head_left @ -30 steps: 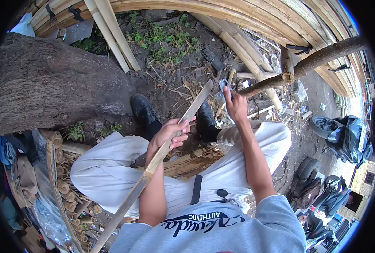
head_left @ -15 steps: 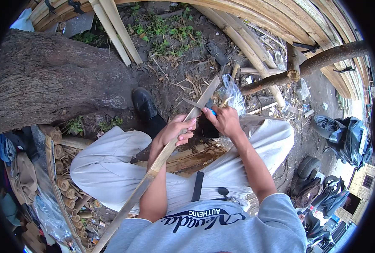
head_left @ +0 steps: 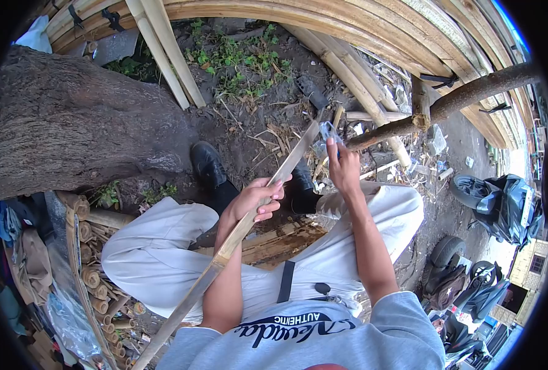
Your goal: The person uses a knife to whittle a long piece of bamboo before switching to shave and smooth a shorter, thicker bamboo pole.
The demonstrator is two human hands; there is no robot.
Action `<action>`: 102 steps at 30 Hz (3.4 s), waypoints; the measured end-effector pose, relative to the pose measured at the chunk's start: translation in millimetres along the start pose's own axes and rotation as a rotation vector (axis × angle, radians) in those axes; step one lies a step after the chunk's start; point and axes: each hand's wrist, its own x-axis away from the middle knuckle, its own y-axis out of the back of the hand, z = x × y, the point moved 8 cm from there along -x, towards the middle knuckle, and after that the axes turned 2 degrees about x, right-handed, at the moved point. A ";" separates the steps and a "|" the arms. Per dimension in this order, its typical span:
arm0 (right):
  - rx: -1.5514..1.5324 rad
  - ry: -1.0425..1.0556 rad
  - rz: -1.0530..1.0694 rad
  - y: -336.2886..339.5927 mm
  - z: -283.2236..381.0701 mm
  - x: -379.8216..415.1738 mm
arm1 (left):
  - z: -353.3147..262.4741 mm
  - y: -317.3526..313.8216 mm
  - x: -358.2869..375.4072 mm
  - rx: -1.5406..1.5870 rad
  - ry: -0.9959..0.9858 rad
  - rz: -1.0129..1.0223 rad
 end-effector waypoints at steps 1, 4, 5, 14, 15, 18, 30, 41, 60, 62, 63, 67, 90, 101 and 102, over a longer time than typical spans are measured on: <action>-0.022 0.069 0.048 -3.9 17.2 12.0 | 0.1 0.9 -1.8 0.000 -0.001 0.002; -0.008 0.334 0.127 -19.0 57.3 44.4 | 6.4 5.7 -2.9 -0.089 0.020 -0.033; 0.039 0.382 0.162 -22.9 65.0 52.1 | 5.0 2.9 -1.3 -0.098 0.018 -0.042; 0.101 0.457 0.283 -27.0 69.2 49.9 | 4.6 -0.8 -0.1 -0.143 -0.003 -0.022; 0.103 0.473 0.264 -27.6 69.0 50.2 | 4.1 0.5 -0.3 -0.165 -0.009 -0.048; 0.091 0.491 0.230 -27.8 68.8 51.5 | 3.2 -2.1 1.0 -0.179 -0.004 -0.037; 0.222 0.479 0.176 -1.7 69.4 45.8 | 3.1 -9.7 12.0 -0.152 -0.004 -0.045; 0.108 0.015 0.063 34.7 27.8 14.6 | -10.9 -11.0 15.4 -0.057 -0.075 0.050; 0.214 0.572 0.170 -4.2 105.8 65.3 | 0.9 -9.3 23.6 -0.081 -0.050 0.042; 0.219 0.588 0.168 -5.7 104.3 64.0 | 2.3 -8.8 22.2 -0.090 -0.040 0.046; 0.218 0.581 0.167 -6.4 99.4 60.5 | 3.2 -7.9 21.4 -0.091 -0.040 0.042; 0.266 0.141 0.114 1.8 10.7 -13.5 | -0.9 -2.3 25.9 -0.090 -0.080 0.006; 0.136 0.532 0.231 -27.7 91.9 51.7 | -8.8 1.6 18.5 -0.140 -0.080 -0.081; 0.568 0.407 -0.283 15.3 -78.1 -57.6 | -4.1 10.9 12.8 -0.246 -0.057 -0.104; 0.371 0.235 -0.161 24.7 -59.6 -54.1 | -3.9 12.1 10.7 -0.240 -0.061 -0.115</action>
